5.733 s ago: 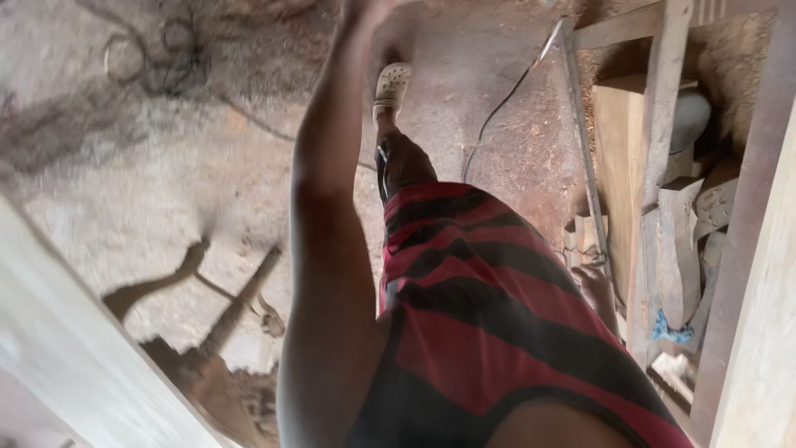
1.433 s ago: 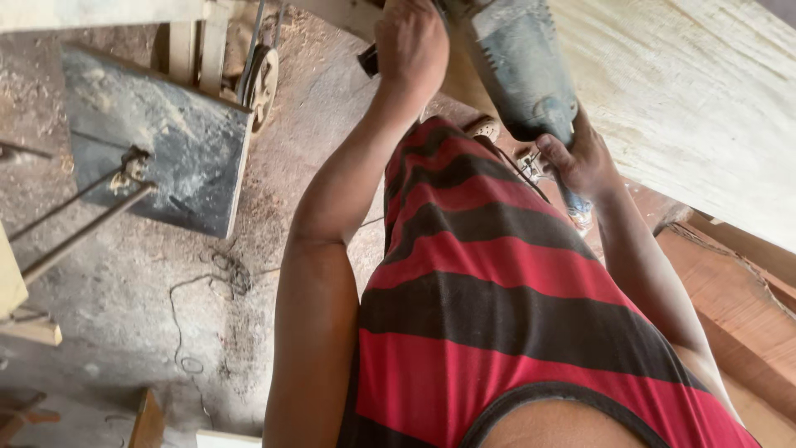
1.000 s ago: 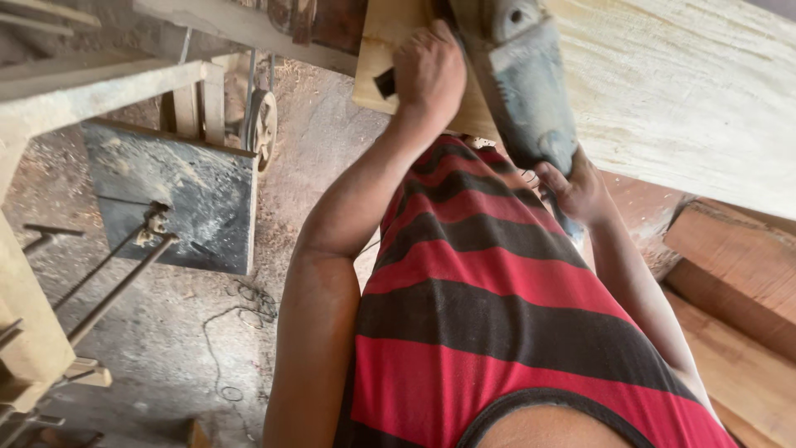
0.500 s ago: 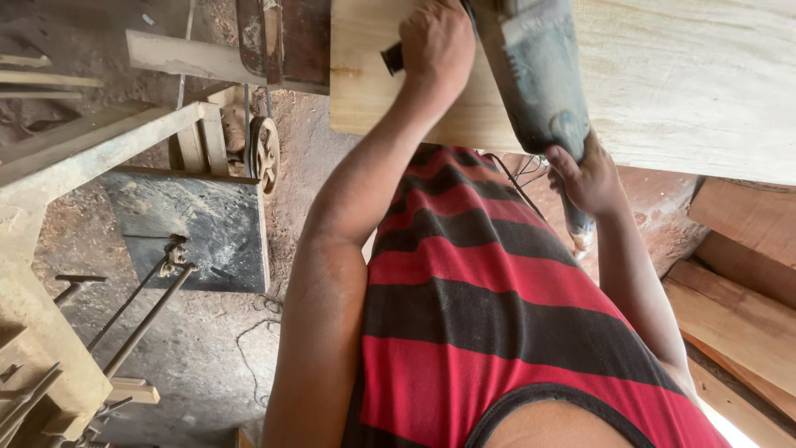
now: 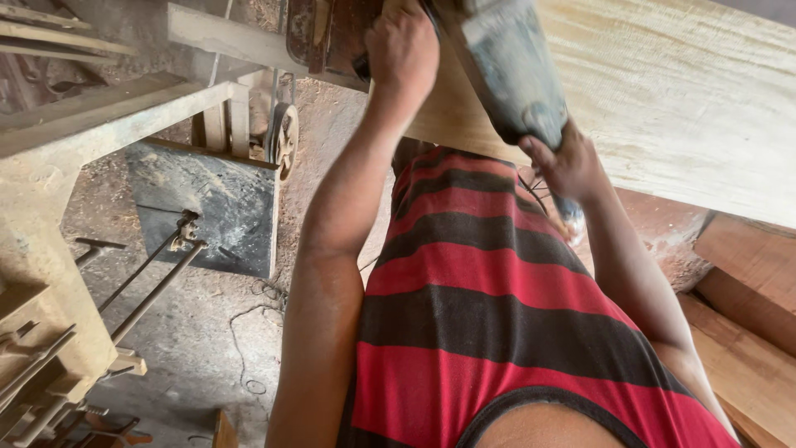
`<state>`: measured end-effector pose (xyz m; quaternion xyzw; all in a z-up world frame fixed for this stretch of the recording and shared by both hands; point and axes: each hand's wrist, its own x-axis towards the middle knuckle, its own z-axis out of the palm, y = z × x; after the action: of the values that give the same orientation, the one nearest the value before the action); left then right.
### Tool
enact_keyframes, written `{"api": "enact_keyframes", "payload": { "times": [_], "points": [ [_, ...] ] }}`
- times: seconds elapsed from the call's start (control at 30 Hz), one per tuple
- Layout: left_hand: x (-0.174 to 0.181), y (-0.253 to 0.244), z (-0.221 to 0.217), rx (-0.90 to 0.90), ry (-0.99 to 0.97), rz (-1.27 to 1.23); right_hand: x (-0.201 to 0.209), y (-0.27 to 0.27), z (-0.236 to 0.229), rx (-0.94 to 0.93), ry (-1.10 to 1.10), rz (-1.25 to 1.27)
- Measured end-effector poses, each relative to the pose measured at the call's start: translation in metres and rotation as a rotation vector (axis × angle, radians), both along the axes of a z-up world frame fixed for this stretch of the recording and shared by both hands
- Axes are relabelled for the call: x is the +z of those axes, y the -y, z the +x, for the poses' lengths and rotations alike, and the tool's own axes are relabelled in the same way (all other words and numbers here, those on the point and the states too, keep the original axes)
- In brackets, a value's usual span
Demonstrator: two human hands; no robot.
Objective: The person sands a long wooden plank using a handheld electric sander, moving it along the surface while holding the plank with the other hand. The person then switches to a larger angle grinder to continue smoothing the plank's surface.
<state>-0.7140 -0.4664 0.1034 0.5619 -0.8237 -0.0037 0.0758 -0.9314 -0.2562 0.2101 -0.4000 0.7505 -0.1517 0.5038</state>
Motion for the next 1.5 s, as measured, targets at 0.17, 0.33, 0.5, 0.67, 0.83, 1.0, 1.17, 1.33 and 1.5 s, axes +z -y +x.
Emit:
{"api": "enact_keyframes", "payload": {
  "times": [0.17,0.33,0.5,0.67,0.83,1.0,1.17,1.33,1.5],
  "points": [
    [-0.005,0.030,0.031,-0.043,-0.185,0.147,0.006,0.036,0.002,0.047,-0.010,-0.033],
    [-0.009,0.010,-0.002,-0.003,-0.157,0.261,0.008,0.010,-0.020,0.026,-0.028,-0.068],
    [-0.012,-0.038,-0.069,-0.076,-0.050,0.156,0.010,-0.055,-0.048,-0.108,-0.005,0.016],
    [-0.004,-0.084,-0.139,-0.151,-0.048,0.145,0.006,-0.118,-0.075,-0.316,0.029,0.130],
    [0.007,-0.134,-0.185,-0.274,-0.040,0.183,0.002,-0.186,-0.077,-0.556,0.094,0.167],
    [0.009,-0.149,-0.192,-0.386,-0.036,0.246,-0.012,-0.222,-0.066,-0.657,0.289,0.053],
    [0.008,-0.133,-0.148,-0.259,-0.070,0.109,-0.030,-0.205,-0.062,-0.371,0.272,-0.195],
    [0.010,-0.102,-0.066,-0.123,-0.045,0.068,-0.029,-0.145,-0.036,-0.221,0.418,-0.170],
    [0.005,-0.067,0.002,0.003,-0.156,0.208,-0.008,-0.076,0.000,-0.121,0.316,-0.039]
  ]
}}
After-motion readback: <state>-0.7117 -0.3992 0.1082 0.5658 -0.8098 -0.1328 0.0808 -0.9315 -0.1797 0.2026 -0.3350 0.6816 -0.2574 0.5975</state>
